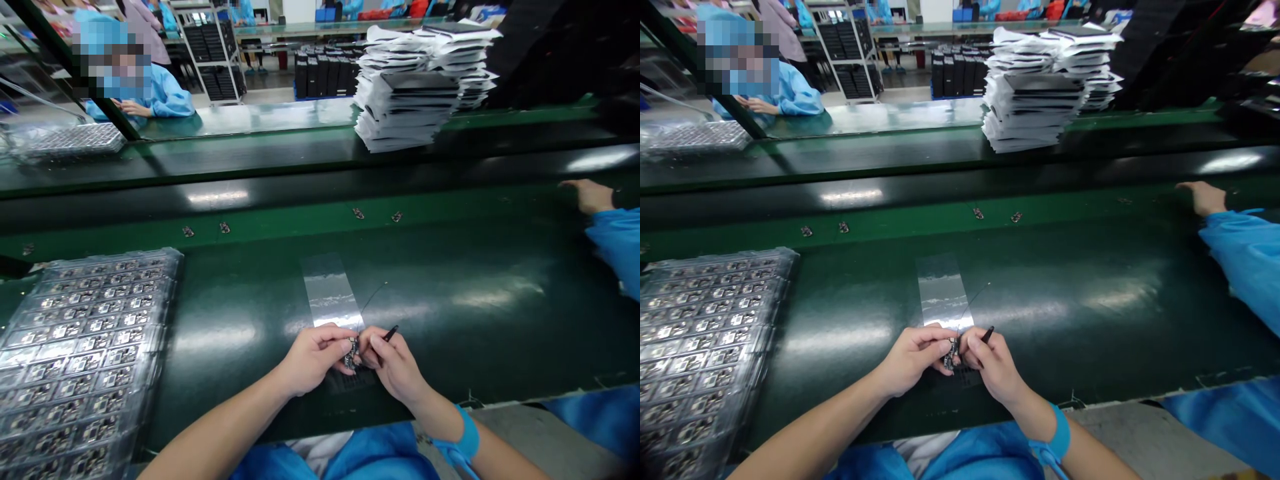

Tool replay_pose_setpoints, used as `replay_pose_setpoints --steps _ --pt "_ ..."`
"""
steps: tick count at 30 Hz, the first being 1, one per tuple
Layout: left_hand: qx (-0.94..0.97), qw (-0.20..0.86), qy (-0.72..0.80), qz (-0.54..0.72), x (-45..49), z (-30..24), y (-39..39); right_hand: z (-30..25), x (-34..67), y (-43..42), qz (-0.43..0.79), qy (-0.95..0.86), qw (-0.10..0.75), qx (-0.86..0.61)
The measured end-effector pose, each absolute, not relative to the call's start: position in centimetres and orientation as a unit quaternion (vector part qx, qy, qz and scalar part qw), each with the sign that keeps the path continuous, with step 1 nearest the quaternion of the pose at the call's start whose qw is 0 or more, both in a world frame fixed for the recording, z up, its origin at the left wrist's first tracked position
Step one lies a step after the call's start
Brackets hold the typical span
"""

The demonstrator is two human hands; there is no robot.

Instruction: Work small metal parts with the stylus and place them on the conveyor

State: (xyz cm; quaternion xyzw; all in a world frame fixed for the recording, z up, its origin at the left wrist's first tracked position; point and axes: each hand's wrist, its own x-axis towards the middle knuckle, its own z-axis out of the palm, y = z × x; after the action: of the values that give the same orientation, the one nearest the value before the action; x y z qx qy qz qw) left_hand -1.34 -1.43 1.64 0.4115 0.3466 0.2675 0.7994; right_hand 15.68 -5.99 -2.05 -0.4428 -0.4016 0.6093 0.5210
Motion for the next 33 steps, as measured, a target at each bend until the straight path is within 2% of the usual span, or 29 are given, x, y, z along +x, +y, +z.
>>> replay_pose_setpoints --steps 4,7,11,15,19,24,28,33 --pt "0.406 0.791 0.377 0.26 -1.4 1.1 -1.4 -2.2 15.7 -6.0 0.615 -0.389 0.518 -0.45" --pt "0.428 0.732 0.445 0.287 -1.5 0.4 -0.9 -2.3 15.8 -6.2 0.595 -0.409 0.501 -0.478" --pt "0.493 0.58 0.567 0.315 -2.4 0.4 3.2 -2.1 16.0 -6.2 0.489 -0.522 0.429 -0.553" --pt "0.538 0.434 0.636 0.345 -4.7 2.0 11.7 -1.7 15.9 -6.0 0.389 -0.613 0.384 -0.57" --pt "0.539 0.307 0.711 0.332 -9.0 3.4 19.3 -1.9 15.7 -6.0 0.36 -0.648 0.368 -0.562" --pt "0.519 0.155 0.801 0.255 -15.1 3.7 22.5 -2.0 15.3 -6.1 0.346 -0.671 0.363 -0.546" --pt "0.509 0.131 0.826 0.202 -17.2 3.1 23.5 -2.0 15.1 -6.0 0.333 -0.685 0.37 -0.532" --pt "0.515 0.169 0.815 0.203 -17.8 3.3 24.3 -2.1 15.1 -6.0 0.332 -0.688 0.367 -0.532"
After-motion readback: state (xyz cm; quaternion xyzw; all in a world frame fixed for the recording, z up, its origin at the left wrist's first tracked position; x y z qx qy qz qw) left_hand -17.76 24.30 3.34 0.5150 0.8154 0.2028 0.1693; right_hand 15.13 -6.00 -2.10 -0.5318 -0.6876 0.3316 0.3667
